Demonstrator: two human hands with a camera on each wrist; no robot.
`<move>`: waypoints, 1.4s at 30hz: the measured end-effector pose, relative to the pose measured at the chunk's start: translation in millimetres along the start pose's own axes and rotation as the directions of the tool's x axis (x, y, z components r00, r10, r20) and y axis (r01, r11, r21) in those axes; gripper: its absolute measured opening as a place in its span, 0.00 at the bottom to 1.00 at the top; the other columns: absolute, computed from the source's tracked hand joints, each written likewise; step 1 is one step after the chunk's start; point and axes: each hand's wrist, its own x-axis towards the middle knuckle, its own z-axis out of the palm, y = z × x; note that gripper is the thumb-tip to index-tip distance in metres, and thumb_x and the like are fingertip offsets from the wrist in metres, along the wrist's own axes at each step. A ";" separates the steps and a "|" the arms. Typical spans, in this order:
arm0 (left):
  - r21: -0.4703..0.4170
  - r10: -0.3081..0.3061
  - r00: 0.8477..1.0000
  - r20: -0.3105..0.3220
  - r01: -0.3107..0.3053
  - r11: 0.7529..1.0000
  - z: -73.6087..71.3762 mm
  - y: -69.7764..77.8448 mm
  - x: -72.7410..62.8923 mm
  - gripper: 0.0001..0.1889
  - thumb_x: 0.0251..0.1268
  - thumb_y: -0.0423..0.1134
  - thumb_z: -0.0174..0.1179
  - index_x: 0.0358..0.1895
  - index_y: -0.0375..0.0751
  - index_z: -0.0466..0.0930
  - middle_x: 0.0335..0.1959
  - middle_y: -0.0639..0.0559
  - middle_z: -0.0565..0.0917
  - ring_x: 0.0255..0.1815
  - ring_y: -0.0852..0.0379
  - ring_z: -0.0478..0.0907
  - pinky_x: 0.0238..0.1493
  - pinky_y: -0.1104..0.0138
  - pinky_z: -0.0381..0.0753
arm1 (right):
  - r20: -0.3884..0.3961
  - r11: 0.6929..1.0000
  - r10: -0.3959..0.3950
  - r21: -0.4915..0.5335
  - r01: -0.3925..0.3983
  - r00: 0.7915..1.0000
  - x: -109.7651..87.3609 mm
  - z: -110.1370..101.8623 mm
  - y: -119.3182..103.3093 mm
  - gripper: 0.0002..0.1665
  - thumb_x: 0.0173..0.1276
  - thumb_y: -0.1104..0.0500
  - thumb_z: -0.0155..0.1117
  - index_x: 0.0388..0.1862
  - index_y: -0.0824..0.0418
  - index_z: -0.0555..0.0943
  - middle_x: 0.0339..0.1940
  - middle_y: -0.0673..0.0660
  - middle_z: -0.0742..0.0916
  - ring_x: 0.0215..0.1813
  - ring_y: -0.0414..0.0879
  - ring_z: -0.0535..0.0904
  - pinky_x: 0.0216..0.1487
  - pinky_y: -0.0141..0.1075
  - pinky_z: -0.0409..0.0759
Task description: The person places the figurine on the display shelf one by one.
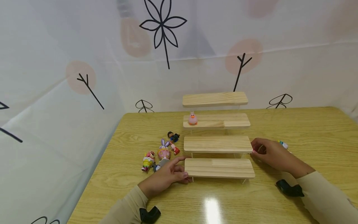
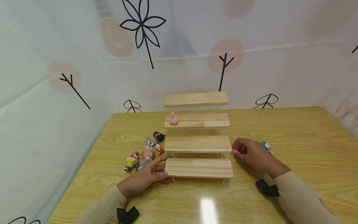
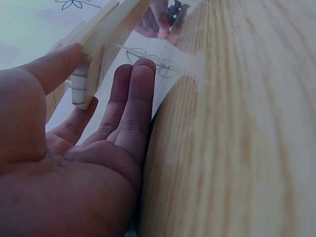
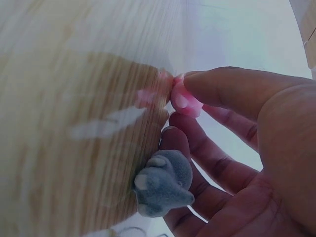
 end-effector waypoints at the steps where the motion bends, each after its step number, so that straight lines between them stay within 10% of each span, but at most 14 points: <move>1: 0.000 0.000 1.000 0.001 0.000 1.000 0.0 0.1 0.0 0.35 0.76 0.38 0.56 0.80 0.47 0.50 0.47 0.46 0.79 0.54 0.51 0.84 0.61 0.58 0.82 | 0.000 1.000 -0.001 -0.002 0.001 1.000 -0.1 -0.1 0.0 0.12 0.70 0.58 0.68 0.48 0.60 0.80 0.36 0.50 0.85 0.36 0.32 0.78 0.32 0.31 0.79; 26: -0.002 -0.009 1.000 -0.013 0.009 1.000 -0.3 -0.8 0.1 0.36 0.75 0.39 0.58 0.80 0.48 0.50 0.47 0.45 0.80 0.54 0.49 0.84 0.60 0.58 0.83 | -0.114 0.999 -0.045 -0.016 0.044 0.992 1.0 -12.7 -6.7 0.05 0.69 0.62 0.68 0.42 0.61 0.83 0.33 0.49 0.86 0.34 0.30 0.76 0.33 0.29 0.80; 42: 0.016 0.013 1.000 -0.003 -0.013 1.000 -0.3 -1.1 0.3 0.35 0.76 0.39 0.57 0.80 0.48 0.51 0.48 0.44 0.80 0.54 0.50 0.84 0.60 0.58 0.83 | -0.335 0.976 -0.215 -0.111 0.188 0.917 -2.9 -16.6 -11.9 0.10 0.60 0.72 0.70 0.39 0.61 0.85 0.36 0.50 0.83 0.36 0.25 0.74 0.34 0.23 0.79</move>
